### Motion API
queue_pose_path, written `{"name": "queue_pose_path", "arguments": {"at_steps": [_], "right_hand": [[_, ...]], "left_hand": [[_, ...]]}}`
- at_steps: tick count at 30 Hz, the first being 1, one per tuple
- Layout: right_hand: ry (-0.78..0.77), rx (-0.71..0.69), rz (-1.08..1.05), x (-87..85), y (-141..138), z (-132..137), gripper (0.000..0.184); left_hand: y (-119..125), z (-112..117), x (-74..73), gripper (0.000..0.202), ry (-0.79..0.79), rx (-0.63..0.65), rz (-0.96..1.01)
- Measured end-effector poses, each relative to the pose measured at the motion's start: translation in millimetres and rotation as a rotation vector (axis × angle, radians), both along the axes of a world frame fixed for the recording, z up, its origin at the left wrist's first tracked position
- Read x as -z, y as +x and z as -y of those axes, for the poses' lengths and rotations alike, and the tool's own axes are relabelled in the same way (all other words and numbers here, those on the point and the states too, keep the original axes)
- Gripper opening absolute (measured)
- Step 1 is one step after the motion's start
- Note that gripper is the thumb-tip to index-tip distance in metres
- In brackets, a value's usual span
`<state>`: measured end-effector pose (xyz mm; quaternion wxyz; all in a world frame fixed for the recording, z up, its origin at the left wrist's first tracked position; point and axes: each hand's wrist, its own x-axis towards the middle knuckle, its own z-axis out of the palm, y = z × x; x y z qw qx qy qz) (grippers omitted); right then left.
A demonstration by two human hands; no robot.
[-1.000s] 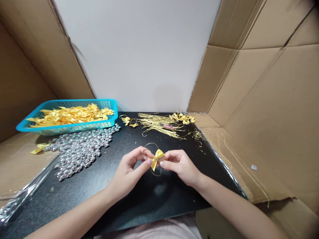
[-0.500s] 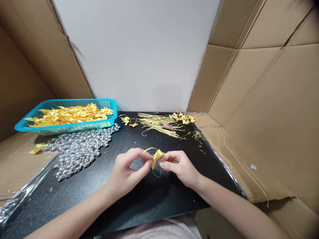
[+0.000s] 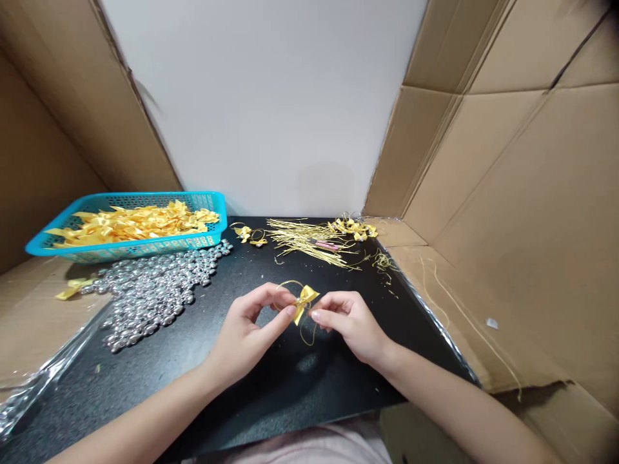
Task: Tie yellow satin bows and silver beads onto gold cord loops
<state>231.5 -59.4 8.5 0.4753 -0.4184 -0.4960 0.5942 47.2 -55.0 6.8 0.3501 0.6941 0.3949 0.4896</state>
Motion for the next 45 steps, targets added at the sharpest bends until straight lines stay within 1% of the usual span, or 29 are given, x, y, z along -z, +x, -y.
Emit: {"name": "queue_pose_path", "arguments": {"at_steps": [7,10,14,18,23,30,36,45], "right_hand": [[0.016,0.014,0.023,-3.8,0,1,0.015],[-0.009,0.013,-0.007,-2.4,-1,1,0.013],[-0.114,-0.017,-0.132,1.4,-2,0,0.015],[-0.243,-0.089,-0.256,5.4,-3,-1,0.019],[-0.29,-0.132,-0.332,8.3,-4,0,0.021],[-0.243,-0.088,-0.313,7.1,-4,2,0.022],[-0.234,-0.067,-0.299,7.7,-5,2,0.022],[-0.208,-0.045,-0.288,6.9,-5,3,0.022]], "left_hand": [[0,0,1.5,0.003,-0.006,-0.01,-0.016],[0,0,3.1,0.002,0.017,0.001,-0.023],[0,0,4.5,0.002,0.039,0.002,-0.034],[2,2,4.4,0.003,0.069,-0.004,-0.044],[4,4,3.7,0.006,0.107,-0.014,-0.033],[5,5,6.0,0.007,0.137,-0.047,-0.018],[5,5,8.6,0.008,0.165,-0.077,-0.026],[6,7,7.4,0.008,0.169,-0.102,-0.033]]}}
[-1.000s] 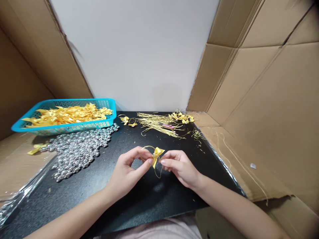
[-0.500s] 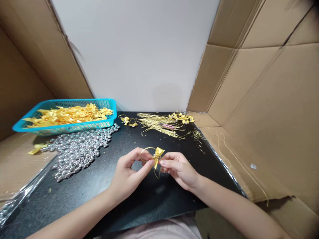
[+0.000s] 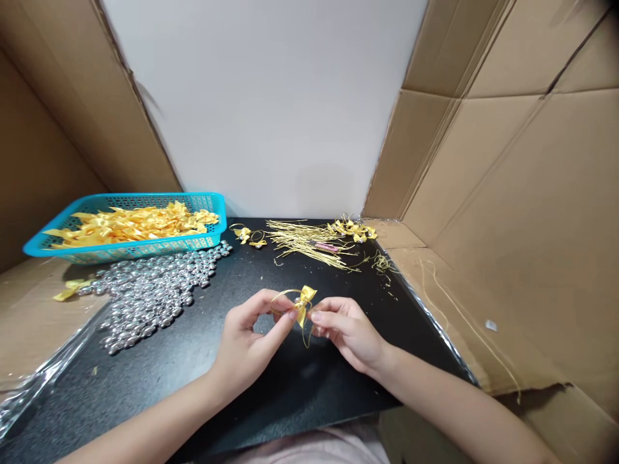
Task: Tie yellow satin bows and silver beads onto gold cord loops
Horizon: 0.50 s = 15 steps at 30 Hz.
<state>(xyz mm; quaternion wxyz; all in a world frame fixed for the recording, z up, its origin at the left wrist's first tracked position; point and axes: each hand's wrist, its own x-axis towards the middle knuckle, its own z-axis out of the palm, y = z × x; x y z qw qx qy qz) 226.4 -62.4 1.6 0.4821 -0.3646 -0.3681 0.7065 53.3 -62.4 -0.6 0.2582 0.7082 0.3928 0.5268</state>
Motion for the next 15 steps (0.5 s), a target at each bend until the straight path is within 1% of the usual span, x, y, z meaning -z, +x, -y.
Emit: {"name": "queue_pose_path", "arguments": {"at_steps": [6,15], "right_hand": [[0.004,0.01,0.017,1.0,0.5,-1.3,0.021],[0.022,0.035,0.097,-3.3,1.1,-0.5,0.022]], "left_hand": [[-0.7,-0.4,1.5,0.006,-0.006,-0.019,0.01],[0.6,-2.2,-1.9,0.005,-0.035,0.009,0.032]]}}
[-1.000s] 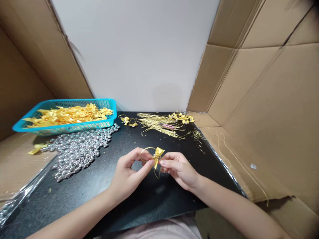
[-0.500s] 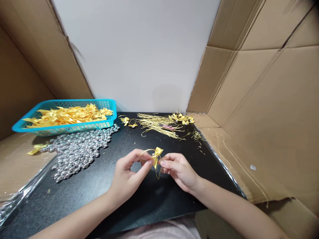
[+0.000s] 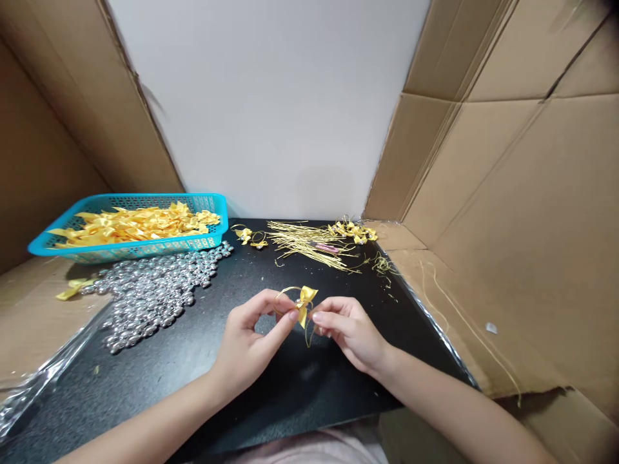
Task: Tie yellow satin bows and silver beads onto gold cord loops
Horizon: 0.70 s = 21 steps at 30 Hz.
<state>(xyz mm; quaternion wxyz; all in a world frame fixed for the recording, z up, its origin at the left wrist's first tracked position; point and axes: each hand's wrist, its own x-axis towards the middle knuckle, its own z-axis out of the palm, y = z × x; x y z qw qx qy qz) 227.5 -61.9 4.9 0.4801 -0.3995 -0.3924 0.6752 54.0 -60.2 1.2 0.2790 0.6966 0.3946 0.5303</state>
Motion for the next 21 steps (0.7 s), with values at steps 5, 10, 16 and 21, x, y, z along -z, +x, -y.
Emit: {"name": "queue_pose_path", "arguments": {"at_steps": [5,10,16,21], "right_hand": [[0.073,0.026,0.088,-1.6,0.9,0.0,0.021],[0.167,0.049,0.177,-0.5,2.4,1.3,0.022],[0.202,0.058,0.22,-0.7,3.6,2.6,0.021],[0.21,0.064,0.21,-3.0,4.2,2.3,0.02]], "left_hand": [[-0.5,0.3,0.7,0.004,-0.032,0.005,0.011],[-0.5,0.9,0.6,0.003,-0.065,0.012,0.03],[0.4,1.5,-2.4,0.005,-0.128,0.031,0.044],[0.2,-0.4,-2.3,0.008,-0.199,0.063,0.09]]}}
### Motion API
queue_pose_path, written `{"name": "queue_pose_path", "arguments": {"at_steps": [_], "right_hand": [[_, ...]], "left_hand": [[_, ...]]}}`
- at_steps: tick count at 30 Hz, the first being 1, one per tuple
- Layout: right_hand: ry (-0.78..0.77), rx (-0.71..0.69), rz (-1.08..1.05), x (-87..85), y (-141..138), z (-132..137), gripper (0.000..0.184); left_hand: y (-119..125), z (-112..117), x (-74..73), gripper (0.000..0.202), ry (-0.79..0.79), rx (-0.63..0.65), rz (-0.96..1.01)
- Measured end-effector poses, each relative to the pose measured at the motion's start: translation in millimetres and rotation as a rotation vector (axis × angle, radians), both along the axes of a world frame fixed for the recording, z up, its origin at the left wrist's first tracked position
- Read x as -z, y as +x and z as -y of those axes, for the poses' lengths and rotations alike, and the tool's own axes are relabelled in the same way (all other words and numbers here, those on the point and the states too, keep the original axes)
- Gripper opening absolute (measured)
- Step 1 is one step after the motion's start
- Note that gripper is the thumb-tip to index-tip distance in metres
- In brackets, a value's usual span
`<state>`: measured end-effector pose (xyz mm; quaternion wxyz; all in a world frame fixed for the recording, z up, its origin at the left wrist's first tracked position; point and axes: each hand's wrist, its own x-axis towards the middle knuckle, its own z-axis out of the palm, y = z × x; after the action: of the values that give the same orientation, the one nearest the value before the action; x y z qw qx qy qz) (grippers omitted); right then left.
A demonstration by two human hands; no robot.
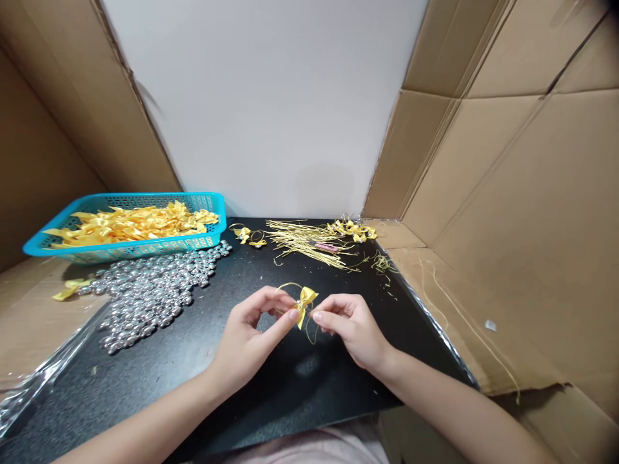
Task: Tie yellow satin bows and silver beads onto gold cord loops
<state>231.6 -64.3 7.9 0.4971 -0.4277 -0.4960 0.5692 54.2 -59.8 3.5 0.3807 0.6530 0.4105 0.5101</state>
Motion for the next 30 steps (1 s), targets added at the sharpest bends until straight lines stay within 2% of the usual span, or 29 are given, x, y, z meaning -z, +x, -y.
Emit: {"name": "queue_pose_path", "arguments": {"at_steps": [7,30], "right_hand": [[-0.014,0.01,0.028,-3.3,0.0,1.1,0.02],[0.014,-0.032,0.059,-3.5,3.4,-0.4,0.019]], "left_hand": [[-1.9,-2.7,1.5,0.011,-0.118,0.069,0.092],[-1.4,-3.3,1.2,0.011,-0.094,0.077,0.04]]}}
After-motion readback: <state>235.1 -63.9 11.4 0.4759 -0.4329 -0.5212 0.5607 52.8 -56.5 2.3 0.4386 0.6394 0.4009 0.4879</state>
